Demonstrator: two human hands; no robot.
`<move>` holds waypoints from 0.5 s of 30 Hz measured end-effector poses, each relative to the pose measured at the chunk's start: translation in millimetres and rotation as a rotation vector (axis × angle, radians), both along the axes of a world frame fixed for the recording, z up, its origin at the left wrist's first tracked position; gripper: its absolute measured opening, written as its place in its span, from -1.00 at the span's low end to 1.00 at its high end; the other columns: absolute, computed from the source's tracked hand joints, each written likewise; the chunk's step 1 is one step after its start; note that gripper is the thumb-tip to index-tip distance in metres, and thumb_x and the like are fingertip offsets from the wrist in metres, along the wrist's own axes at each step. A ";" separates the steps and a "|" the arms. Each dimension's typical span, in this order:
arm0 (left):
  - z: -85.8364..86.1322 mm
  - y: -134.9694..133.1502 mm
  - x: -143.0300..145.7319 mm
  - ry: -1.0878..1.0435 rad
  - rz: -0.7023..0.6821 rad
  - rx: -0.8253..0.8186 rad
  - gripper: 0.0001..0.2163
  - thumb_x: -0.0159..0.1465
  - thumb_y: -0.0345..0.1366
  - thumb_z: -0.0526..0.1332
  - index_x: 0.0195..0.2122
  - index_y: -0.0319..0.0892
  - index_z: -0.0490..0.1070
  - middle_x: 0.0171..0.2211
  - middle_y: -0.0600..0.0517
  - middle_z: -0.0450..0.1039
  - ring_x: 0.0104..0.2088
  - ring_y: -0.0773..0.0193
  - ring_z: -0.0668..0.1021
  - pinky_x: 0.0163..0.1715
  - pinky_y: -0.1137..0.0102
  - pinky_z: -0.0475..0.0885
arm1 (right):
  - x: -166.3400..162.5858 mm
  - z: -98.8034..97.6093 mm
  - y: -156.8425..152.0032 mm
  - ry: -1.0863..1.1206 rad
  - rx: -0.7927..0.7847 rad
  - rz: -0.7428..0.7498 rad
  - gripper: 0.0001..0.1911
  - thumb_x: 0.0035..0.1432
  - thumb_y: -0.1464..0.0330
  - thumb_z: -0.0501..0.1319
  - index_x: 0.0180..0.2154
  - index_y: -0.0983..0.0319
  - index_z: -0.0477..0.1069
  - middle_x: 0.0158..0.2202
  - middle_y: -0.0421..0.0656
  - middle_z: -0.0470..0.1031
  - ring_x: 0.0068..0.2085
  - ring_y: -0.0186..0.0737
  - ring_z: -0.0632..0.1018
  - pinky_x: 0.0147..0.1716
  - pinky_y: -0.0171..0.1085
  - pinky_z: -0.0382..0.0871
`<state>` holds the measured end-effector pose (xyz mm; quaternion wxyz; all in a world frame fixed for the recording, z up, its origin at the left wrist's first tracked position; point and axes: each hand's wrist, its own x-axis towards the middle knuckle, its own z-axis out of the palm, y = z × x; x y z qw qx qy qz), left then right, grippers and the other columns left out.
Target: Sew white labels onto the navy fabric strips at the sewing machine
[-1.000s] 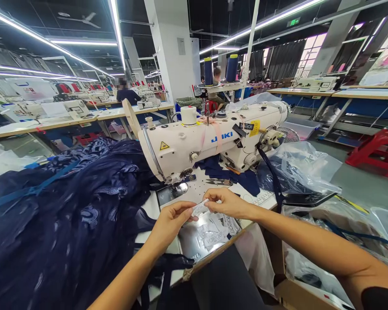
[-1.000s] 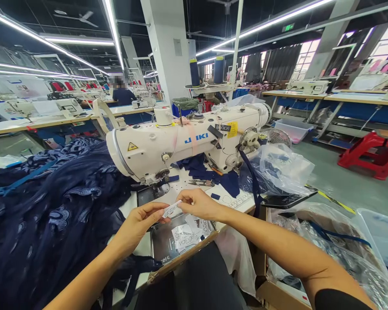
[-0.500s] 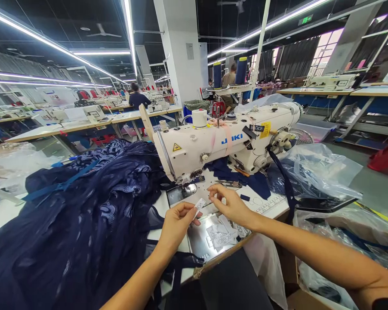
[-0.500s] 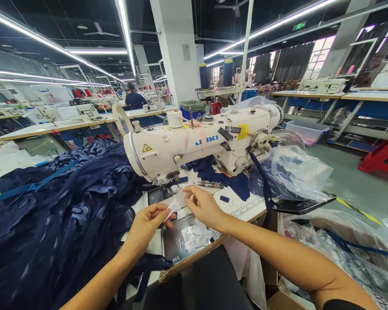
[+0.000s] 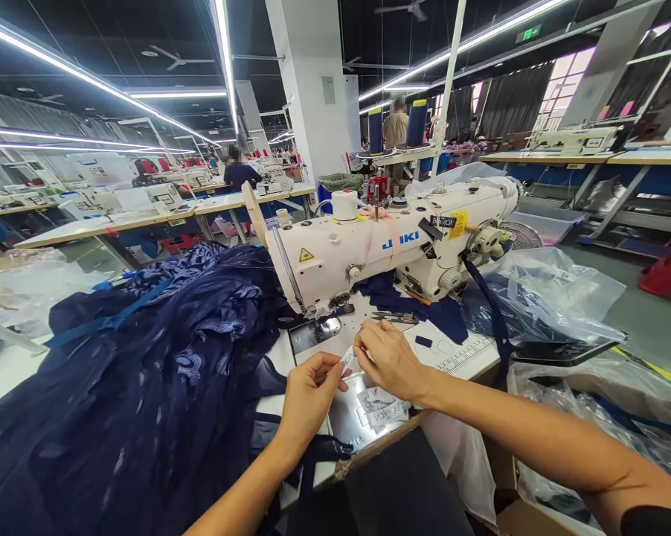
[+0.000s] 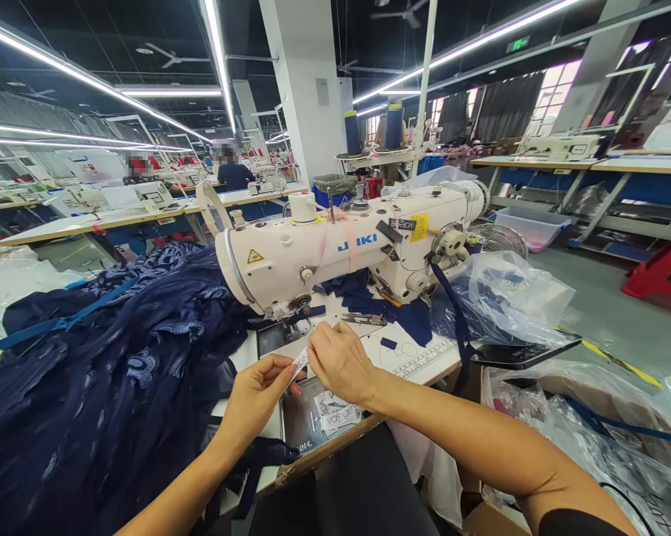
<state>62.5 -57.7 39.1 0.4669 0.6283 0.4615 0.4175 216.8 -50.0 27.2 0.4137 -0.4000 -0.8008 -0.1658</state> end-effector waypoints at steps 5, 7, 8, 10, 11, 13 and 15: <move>3.4 -1.6 -6.1 0.004 0.000 -0.047 -0.83 0.00 -0.20 0.21 -0.54 -0.21 0.37 -0.59 0.04 0.48 -0.61 0.34 0.47 -0.47 0.42 0.36 | 19.1 -3.2 7.6 0.033 0.002 -0.100 -0.80 0.16 0.48 -0.10 -0.47 0.24 0.18 -0.52 -0.14 0.27 -0.51 -0.23 0.21 -0.46 -0.26 0.08; 5.9 -1.1 -9.1 -0.011 0.011 -0.097 -0.82 -0.01 -0.19 0.22 -0.54 -0.21 0.37 -0.59 0.03 0.49 -0.61 0.34 0.47 -0.45 0.42 0.36 | 27.3 -4.3 8.8 0.042 -0.038 -0.100 -0.80 0.17 0.48 -0.09 -0.46 0.24 0.19 -0.51 -0.14 0.27 -0.51 -0.24 0.21 -0.45 -0.27 0.07; 6.9 -0.7 -10.2 -0.023 0.020 -0.120 -0.82 -0.02 -0.19 0.23 -0.53 -0.22 0.37 -0.59 0.03 0.49 -0.60 0.34 0.48 -0.44 0.42 0.37 | 29.6 -4.6 8.1 0.040 -0.066 -0.067 -0.80 0.18 0.47 -0.09 -0.46 0.23 0.19 -0.52 -0.15 0.28 -0.51 -0.25 0.22 -0.45 -0.27 0.08; 8.0 0.2 -11.1 -0.048 0.041 -0.153 -0.81 -0.04 -0.18 0.25 -0.53 -0.22 0.38 -0.60 0.03 0.49 -0.59 0.33 0.48 -0.41 0.40 0.38 | 29.9 -4.4 4.4 0.029 -0.104 0.029 -0.80 0.21 0.43 -0.06 -0.45 0.24 0.21 -0.51 -0.17 0.30 -0.49 -0.26 0.25 -0.42 -0.27 0.09; 8.2 0.6 -10.8 -0.058 0.051 -0.163 -0.80 -0.05 -0.18 0.25 -0.53 -0.22 0.38 -0.61 0.03 0.49 -0.59 0.32 0.48 -0.40 0.40 0.38 | 28.0 -3.8 1.9 0.023 -0.106 0.070 -0.81 0.22 0.40 -0.03 -0.44 0.24 0.22 -0.50 -0.17 0.31 -0.47 -0.26 0.28 -0.41 -0.27 0.10; 7.9 1.0 -9.4 -0.072 0.060 -0.172 -0.79 -0.06 -0.17 0.26 -0.52 -0.22 0.38 -0.60 0.03 0.49 -0.59 0.33 0.48 -0.38 0.39 0.38 | 21.7 -1.9 -2.6 0.011 -0.070 0.106 -0.82 0.21 0.34 0.01 -0.41 0.26 0.26 -0.47 -0.14 0.35 -0.43 -0.24 0.32 -0.38 -0.25 0.12; 7.4 0.7 -7.8 -0.082 0.054 -0.177 -0.79 -0.06 -0.18 0.27 -0.52 -0.22 0.38 -0.59 0.02 0.49 -0.60 0.35 0.47 -0.40 0.40 0.37 | 14.6 0.1 -5.1 -0.010 -0.007 0.099 -0.82 0.20 0.33 0.03 -0.39 0.28 0.28 -0.45 -0.11 0.37 -0.40 -0.22 0.33 -0.37 -0.23 0.12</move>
